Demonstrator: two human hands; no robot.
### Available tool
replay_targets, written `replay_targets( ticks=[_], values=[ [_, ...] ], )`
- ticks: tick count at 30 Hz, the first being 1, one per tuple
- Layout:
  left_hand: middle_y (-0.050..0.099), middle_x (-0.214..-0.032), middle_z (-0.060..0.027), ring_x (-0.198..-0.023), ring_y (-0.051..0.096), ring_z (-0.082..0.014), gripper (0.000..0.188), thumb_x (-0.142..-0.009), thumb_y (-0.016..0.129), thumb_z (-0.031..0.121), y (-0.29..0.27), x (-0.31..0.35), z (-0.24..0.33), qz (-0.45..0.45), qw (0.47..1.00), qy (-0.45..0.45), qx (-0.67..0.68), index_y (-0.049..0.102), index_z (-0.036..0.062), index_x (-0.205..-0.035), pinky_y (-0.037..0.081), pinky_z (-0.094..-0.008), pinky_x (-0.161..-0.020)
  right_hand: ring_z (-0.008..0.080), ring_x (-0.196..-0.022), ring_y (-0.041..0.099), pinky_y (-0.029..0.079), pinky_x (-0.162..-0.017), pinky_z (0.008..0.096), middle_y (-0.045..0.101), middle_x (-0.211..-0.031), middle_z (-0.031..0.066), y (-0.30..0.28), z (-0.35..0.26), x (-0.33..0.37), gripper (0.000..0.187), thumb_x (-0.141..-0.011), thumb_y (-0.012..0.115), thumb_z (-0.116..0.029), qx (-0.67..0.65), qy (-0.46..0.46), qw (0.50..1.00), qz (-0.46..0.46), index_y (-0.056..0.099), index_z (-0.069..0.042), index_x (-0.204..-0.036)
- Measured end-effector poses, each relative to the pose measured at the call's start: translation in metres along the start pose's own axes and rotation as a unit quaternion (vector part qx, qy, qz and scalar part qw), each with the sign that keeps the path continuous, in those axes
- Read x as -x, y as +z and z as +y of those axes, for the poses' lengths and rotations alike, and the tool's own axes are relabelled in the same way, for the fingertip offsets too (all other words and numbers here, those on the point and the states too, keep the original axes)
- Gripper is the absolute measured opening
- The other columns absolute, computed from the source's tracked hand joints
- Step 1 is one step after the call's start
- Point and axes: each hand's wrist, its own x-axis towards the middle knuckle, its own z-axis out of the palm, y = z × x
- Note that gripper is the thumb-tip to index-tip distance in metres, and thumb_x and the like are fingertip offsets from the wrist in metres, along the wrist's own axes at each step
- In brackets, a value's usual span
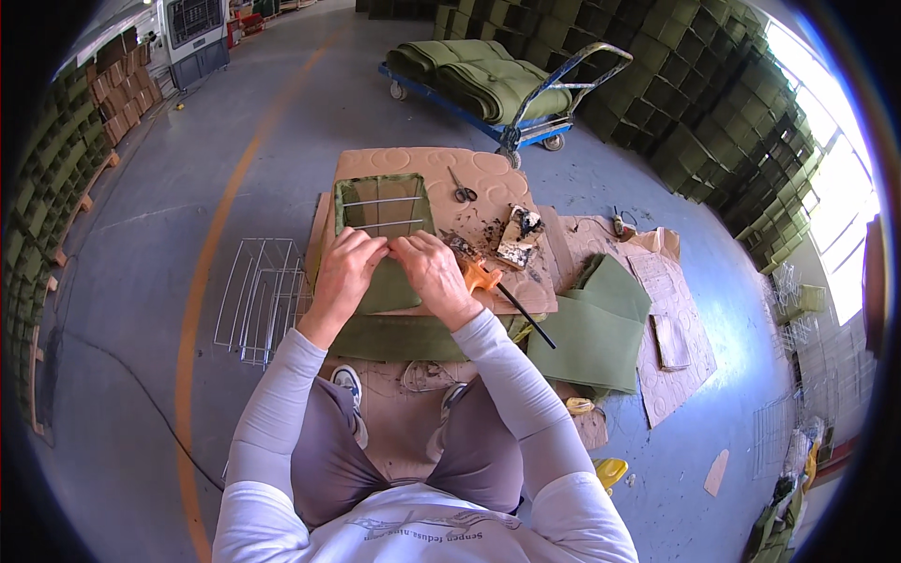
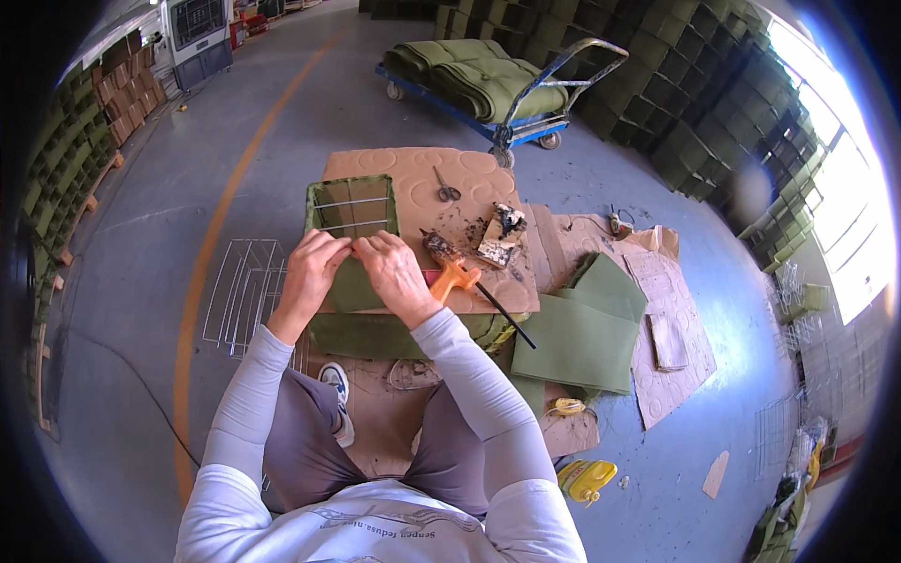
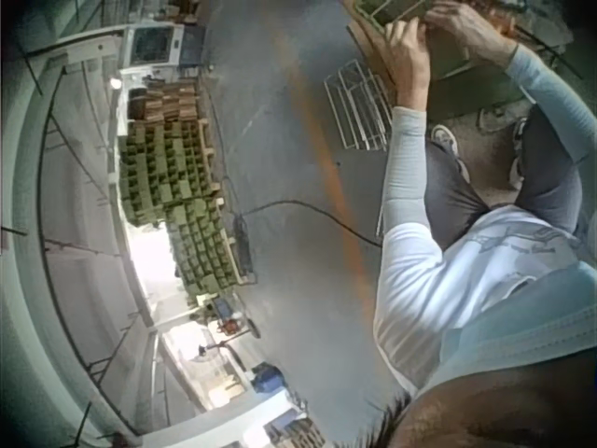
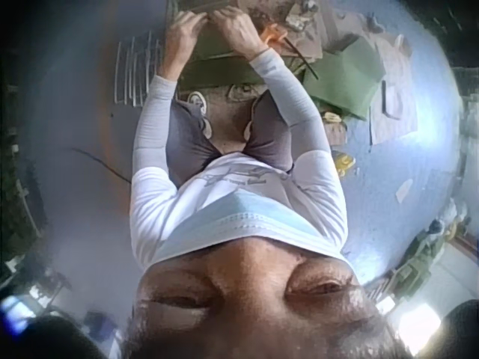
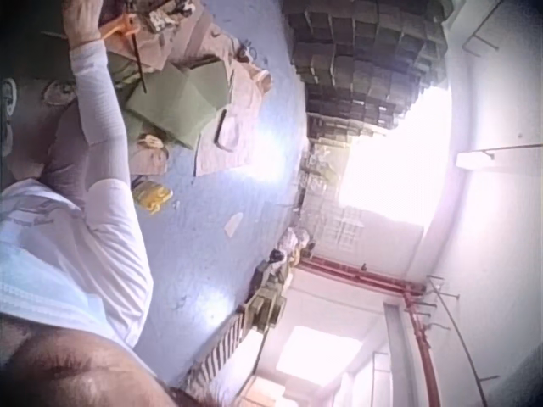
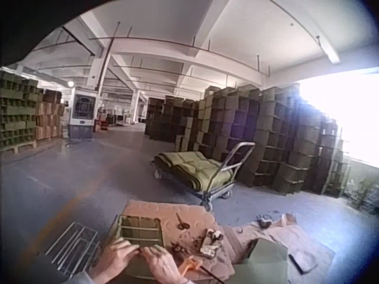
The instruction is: The person sits on the floor and assembles a wire basket by attaching green fabric to a metal frame. They use a hot glue gun to apply adhesive to the frame and press the fabric into place, repeating the process for different sections of the basket.
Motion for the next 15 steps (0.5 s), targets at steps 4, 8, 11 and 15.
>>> replay_targets(
  ticks=[4, 8, 11, 15],
  values=[
    [0.063, -0.085, -0.0114, -0.081, 0.058, -0.0279, 0.033, -0.080, 0.071, 0.005, -0.006, 0.002, 0.011, 0.004, 1.000, 0.015, -0.010, 0.066, -0.0002, -0.113, 0.049, -0.0399, -0.072, 0.0278, -0.079, 0.059, 0.048, -0.074, 0.0379, 0.059, -0.077, 0.0100, -0.004, -0.003, 0.008, 0.009, -0.082, 0.062, -0.007, 0.011, -0.008, 1.000, 0.019, 0.059, -0.003, -0.089],
    [0.064, -0.085, -0.0114, -0.081, 0.060, -0.0273, 0.037, -0.078, 0.072, 0.001, -0.006, 0.006, 0.013, -0.002, 1.000, 0.025, 0.009, 0.065, 0.0002, -0.114, 0.050, -0.0393, -0.071, 0.0277, -0.082, 0.059, 0.048, -0.076, 0.0382, 0.060, -0.079, 0.0101, -0.005, 0.000, 0.013, 0.010, -0.080, 0.062, -0.007, 0.032, -0.011, 0.999, 0.006, 0.059, -0.003, -0.089],
    [0.065, -0.085, -0.0119, -0.081, 0.061, -0.0275, 0.036, -0.077, 0.072, -0.001, -0.006, 0.006, 0.012, -0.010, 0.999, 0.027, 0.025, 0.066, 0.0001, -0.112, 0.050, -0.0393, -0.070, 0.0283, -0.081, 0.060, 0.048, -0.075, 0.0387, 0.060, -0.077, 0.0102, -0.006, 0.003, 0.012, 0.009, -0.080, 0.062, -0.008, 0.009, -0.014, 1.000, -0.011, 0.060, -0.003, -0.088],
    [0.067, -0.086, -0.0135, -0.079, 0.063, -0.0288, 0.030, -0.078, 0.072, 0.000, -0.010, 0.010, 0.011, -0.031, 0.999, 0.002, 0.043, 0.067, -0.0010, -0.108, 0.051, -0.0389, -0.070, 0.0290, -0.078, 0.060, 0.048, -0.073, 0.0394, 0.059, -0.074, 0.0101, -0.007, 0.002, 0.011, 0.009, -0.080, 0.065, -0.008, -0.013, -0.014, 1.000, -0.020, 0.060, -0.003, -0.086]
  ],
)
